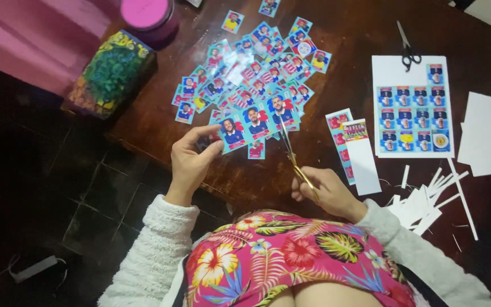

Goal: Cutting out soccer-themed stickers or cards from printed sheets using scissors.

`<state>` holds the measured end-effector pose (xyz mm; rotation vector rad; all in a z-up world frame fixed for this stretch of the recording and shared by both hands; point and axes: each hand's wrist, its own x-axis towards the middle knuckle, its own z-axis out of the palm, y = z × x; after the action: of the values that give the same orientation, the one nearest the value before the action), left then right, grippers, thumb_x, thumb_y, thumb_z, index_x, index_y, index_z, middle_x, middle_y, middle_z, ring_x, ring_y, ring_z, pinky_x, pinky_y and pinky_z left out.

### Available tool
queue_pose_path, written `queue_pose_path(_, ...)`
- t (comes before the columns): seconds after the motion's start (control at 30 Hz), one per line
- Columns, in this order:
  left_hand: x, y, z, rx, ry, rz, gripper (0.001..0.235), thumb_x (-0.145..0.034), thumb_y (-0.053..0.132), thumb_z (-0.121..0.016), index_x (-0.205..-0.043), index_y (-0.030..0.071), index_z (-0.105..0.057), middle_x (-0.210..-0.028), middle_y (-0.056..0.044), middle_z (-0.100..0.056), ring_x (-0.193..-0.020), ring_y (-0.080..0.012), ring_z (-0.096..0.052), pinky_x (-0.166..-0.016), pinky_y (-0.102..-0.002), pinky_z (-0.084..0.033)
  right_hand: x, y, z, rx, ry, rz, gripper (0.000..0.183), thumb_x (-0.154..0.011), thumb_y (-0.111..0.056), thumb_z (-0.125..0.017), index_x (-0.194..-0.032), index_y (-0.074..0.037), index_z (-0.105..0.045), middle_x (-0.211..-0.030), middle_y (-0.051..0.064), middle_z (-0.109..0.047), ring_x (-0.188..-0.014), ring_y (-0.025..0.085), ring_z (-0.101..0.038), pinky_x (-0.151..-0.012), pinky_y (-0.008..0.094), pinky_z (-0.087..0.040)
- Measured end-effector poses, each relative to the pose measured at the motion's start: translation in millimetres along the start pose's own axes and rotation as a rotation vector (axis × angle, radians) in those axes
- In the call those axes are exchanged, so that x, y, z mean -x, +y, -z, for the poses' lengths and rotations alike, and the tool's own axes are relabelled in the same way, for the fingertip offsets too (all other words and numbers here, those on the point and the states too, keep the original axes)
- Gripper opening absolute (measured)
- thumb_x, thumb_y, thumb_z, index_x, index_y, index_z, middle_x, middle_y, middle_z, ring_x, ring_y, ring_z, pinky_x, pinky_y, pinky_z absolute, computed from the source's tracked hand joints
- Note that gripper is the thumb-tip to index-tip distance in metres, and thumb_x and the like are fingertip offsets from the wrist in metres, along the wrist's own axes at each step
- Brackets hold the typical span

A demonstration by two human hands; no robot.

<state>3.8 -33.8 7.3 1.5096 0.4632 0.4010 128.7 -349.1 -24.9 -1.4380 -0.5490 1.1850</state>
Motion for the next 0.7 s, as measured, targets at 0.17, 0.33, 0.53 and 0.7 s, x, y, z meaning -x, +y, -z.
queue_pose_path(0.17, 0.1, 2.2, -6.5, -0.019, -0.014, 0.0, 0.029, -0.089, 0.001, -0.077, -0.118, 0.003, -0.073, -0.098, 0.001, -0.072, -0.085, -0.0039, -0.065, -0.078, -0.021, -0.056, -6.6, 5.2, -1.4, -0.004, 0.01, 0.033, 0.025, -0.101, -0.023, -0.059, -0.1, 0.002, -0.064, -0.087, 0.009, -0.071, -0.08, 0.015, -0.069, -0.075, 0.03, -0.057)
queue_pose_path(0.33, -0.2, 5.6, -7.8, -0.095, -0.033, 0.011, 0.03, -0.089, 0.001, -0.078, -0.118, 0.003, -0.073, -0.098, 0.001, -0.073, -0.085, -0.0036, -0.065, -0.078, -0.021, -0.055, -6.6, 2.3, -5.8, -0.021, 0.021, 0.034, 0.029, -0.101, -0.027, -0.061, -0.099, 0.002, -0.064, -0.087, 0.009, -0.071, -0.08, 0.015, -0.069, -0.074, 0.03, -0.057)
queue_pose_path(0.53, -4.4, 7.0, -8.8, -0.076, -0.067, 0.0, 0.03, -0.089, 0.0, -0.077, -0.119, 0.003, -0.073, -0.1, 0.001, -0.073, -0.087, -0.0029, -0.064, -0.079, -0.02, -0.054, -8.5, 0.0, -6.4, 0.018, 0.056, 0.045, 0.036, -0.099, -0.035, -0.063, -0.098, 0.001, -0.065, -0.086, 0.008, -0.072, -0.079, 0.015, -0.07, -0.073, 0.03, -0.058)
queue_pose_path(0.7, -7.0, 6.6, -7.7, -0.061, -0.071, 0.02, 0.03, -0.089, 0.0, -0.078, -0.118, 0.003, -0.073, -0.098, 0.002, -0.072, -0.085, -0.0029, -0.063, -0.077, -0.02, -0.053, -9.1, 1.1, -6.7, -0.007, 0.045, 0.069, 0.042, -0.098, -0.041, -0.065, -0.098, 0.001, -0.064, -0.086, 0.009, -0.072, -0.081, 0.015, -0.07, -0.074, 0.03, -0.058)
